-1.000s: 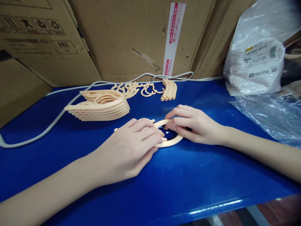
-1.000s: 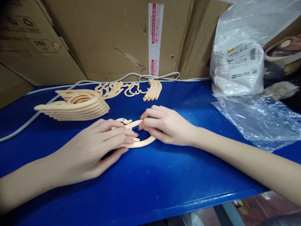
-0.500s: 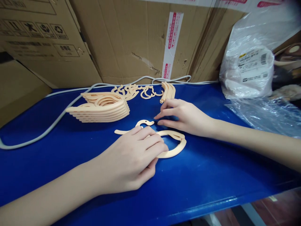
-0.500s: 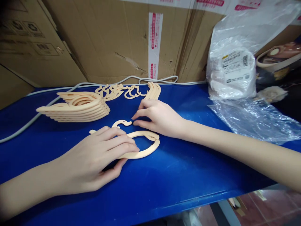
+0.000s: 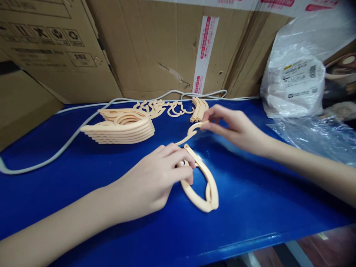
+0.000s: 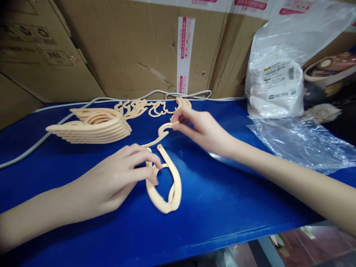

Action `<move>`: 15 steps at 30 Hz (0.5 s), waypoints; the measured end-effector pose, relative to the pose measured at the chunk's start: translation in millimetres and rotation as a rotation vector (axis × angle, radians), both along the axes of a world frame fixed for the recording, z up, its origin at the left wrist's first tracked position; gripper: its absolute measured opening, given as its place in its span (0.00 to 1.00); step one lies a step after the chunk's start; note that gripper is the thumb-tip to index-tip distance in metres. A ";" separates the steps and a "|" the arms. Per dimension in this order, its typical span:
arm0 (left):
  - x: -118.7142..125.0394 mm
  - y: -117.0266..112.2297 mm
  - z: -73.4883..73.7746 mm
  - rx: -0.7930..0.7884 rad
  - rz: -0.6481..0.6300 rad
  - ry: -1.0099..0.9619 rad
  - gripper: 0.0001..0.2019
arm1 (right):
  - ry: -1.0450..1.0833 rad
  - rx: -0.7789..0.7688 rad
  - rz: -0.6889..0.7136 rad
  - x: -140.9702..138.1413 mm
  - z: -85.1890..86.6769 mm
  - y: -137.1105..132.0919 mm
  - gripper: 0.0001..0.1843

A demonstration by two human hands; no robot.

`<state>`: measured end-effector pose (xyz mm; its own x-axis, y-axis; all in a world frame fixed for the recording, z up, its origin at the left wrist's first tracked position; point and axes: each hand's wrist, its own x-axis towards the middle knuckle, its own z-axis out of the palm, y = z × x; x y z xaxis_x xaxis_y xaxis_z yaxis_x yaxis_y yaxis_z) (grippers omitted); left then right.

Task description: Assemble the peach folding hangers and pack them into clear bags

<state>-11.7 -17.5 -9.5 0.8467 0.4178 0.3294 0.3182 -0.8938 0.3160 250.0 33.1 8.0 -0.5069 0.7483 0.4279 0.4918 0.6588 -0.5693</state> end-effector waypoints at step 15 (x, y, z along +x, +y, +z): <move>6.5 -7.1 0.0 -0.022 0.458 0.046 0.10 | 0.307 -0.432 -0.096 10.5 -3.3 -21.8 0.11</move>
<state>-5.2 -24.6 -9.5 0.5867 0.7588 0.2830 0.6929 -0.6512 0.3095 260.5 11.3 4.7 -0.3277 0.9257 0.1892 0.3063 0.2935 -0.9056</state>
